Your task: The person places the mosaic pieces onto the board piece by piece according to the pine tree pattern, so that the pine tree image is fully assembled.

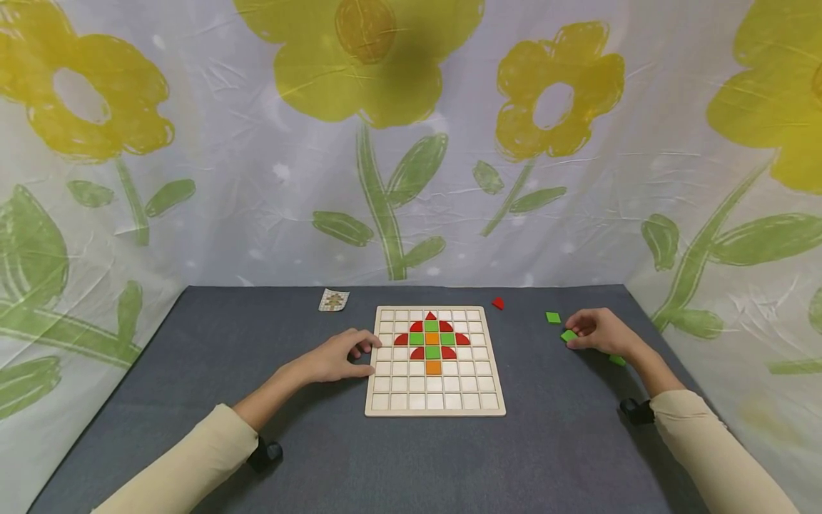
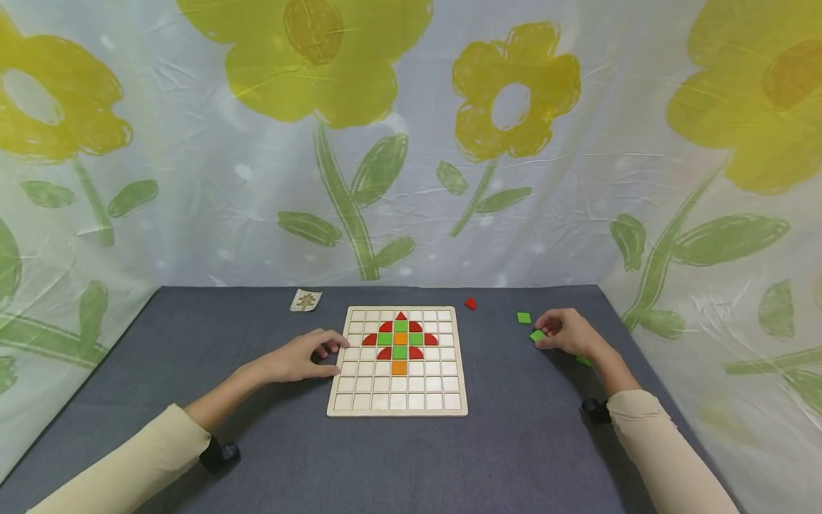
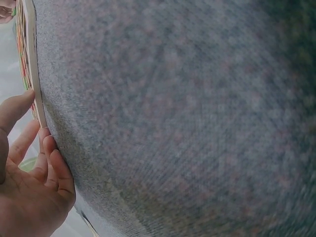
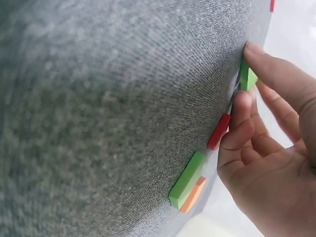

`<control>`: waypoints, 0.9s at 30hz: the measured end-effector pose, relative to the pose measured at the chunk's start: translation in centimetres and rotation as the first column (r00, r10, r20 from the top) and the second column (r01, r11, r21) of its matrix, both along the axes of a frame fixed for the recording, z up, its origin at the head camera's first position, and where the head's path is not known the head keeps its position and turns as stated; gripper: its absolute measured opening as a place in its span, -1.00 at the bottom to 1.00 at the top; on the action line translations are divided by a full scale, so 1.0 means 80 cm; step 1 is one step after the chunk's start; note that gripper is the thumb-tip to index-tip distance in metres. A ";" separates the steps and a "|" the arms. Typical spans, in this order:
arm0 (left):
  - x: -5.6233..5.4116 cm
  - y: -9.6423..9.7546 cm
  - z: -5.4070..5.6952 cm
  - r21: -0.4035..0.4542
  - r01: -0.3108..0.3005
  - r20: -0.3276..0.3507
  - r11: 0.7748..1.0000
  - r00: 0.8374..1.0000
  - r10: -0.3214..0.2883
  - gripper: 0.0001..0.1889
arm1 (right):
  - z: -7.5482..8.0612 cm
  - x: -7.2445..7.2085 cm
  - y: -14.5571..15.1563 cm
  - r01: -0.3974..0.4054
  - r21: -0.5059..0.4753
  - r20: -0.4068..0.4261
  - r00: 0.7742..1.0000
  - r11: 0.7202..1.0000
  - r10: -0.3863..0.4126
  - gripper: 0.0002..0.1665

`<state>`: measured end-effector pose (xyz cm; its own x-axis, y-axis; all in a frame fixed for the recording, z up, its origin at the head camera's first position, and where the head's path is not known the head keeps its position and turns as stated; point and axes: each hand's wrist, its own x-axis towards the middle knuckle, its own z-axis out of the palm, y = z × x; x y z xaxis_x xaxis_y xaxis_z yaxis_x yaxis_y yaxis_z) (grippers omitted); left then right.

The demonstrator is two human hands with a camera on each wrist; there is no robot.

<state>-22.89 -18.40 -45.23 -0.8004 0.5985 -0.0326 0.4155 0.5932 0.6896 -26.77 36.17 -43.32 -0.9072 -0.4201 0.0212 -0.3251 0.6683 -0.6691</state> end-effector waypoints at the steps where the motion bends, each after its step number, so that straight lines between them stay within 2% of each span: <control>1: 0.000 0.000 0.000 0.000 0.001 0.000 1.000 1.000 -0.001 -0.56 | 0.000 0.000 0.000 -0.007 -0.013 -0.005 1.000 1.000 0.006 -0.65; 8: 0.000 0.001 0.000 -0.004 0.005 -0.007 1.000 1.000 -0.005 -0.56 | -0.002 0.003 0.001 -0.053 -0.068 -0.043 0.998 0.996 0.050 -0.69; 19: 0.001 0.001 0.000 -0.007 0.002 -0.014 1.000 1.000 -0.002 -0.56 | 0.003 0.012 0.002 -0.039 -0.146 0.015 0.999 0.989 0.041 -0.71; 27: 0.001 0.000 0.000 -0.004 0.000 -0.013 1.000 1.000 0.000 -0.56 | 0.003 0.019 -0.004 -0.078 -0.177 -0.018 0.997 0.981 0.076 -0.72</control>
